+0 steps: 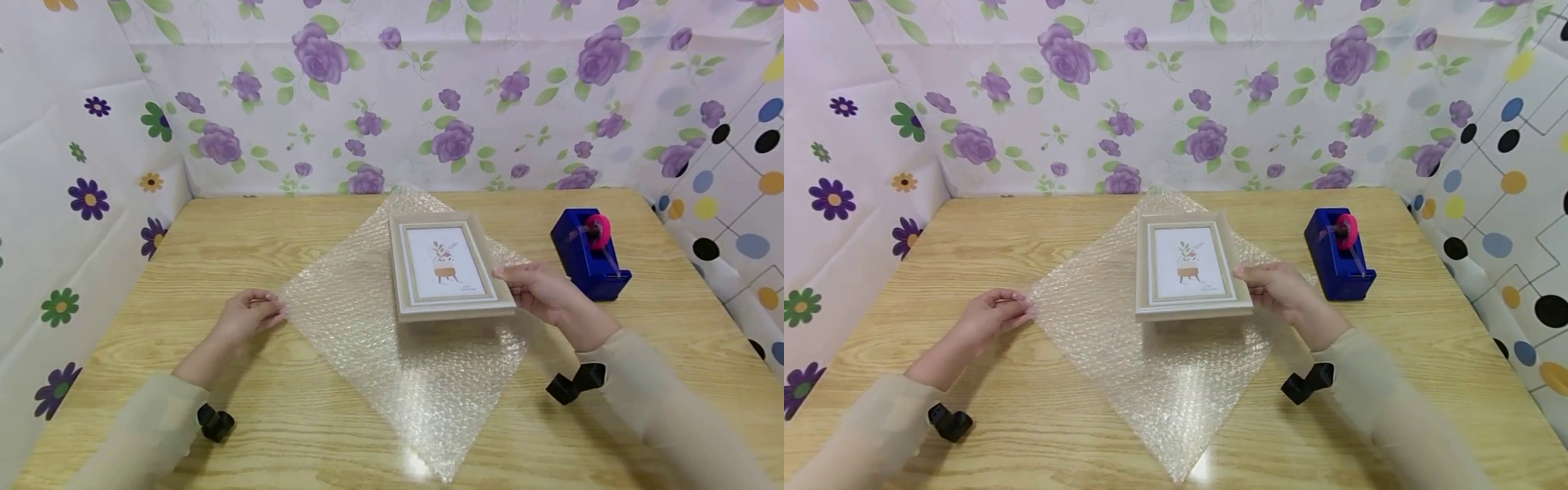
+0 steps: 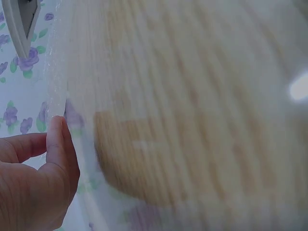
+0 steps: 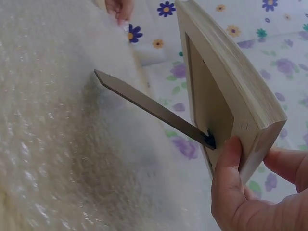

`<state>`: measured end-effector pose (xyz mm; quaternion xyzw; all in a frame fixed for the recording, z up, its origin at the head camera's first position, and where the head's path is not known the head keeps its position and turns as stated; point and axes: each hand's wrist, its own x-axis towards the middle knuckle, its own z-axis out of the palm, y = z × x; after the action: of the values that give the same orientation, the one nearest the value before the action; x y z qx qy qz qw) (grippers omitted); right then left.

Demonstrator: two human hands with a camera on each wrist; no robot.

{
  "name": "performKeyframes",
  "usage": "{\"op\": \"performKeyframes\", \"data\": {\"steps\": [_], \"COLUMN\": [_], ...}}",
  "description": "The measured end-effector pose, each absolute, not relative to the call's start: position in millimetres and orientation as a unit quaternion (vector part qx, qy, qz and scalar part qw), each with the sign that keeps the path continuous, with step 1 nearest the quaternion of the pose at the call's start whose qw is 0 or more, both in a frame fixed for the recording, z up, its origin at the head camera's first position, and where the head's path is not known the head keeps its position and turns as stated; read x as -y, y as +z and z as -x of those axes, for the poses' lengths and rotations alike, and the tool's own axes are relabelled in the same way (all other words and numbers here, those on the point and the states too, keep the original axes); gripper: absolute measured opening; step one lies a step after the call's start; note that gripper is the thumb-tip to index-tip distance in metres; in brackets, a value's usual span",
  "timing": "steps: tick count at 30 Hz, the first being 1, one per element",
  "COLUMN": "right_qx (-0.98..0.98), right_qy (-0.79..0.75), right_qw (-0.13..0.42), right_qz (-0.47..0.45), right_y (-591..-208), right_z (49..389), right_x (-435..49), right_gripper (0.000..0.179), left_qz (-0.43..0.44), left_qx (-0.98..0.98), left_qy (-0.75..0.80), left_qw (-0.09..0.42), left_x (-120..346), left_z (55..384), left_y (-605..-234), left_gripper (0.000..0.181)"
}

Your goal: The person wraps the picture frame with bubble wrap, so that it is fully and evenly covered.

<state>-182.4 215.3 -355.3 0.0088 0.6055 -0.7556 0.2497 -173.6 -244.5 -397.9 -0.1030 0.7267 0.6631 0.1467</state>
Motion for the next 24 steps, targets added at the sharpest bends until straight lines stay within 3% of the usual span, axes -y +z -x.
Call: {"op": "performKeyframes", "data": {"steps": [24], "right_qx": [-0.613], "right_qy": [-0.748], "right_qw": [0.245], "right_qz": [-0.075], "right_y": [-397.5], "right_z": [188.4], "right_x": [-191.4], "right_gripper": [0.029], "left_qz": [0.106], "left_qx": [-0.734], "left_qy": [0.651], "left_qw": [0.163], "left_x": [242.1], "left_z": [172.4], "left_y": [-398.9], "left_gripper": [0.031]}}
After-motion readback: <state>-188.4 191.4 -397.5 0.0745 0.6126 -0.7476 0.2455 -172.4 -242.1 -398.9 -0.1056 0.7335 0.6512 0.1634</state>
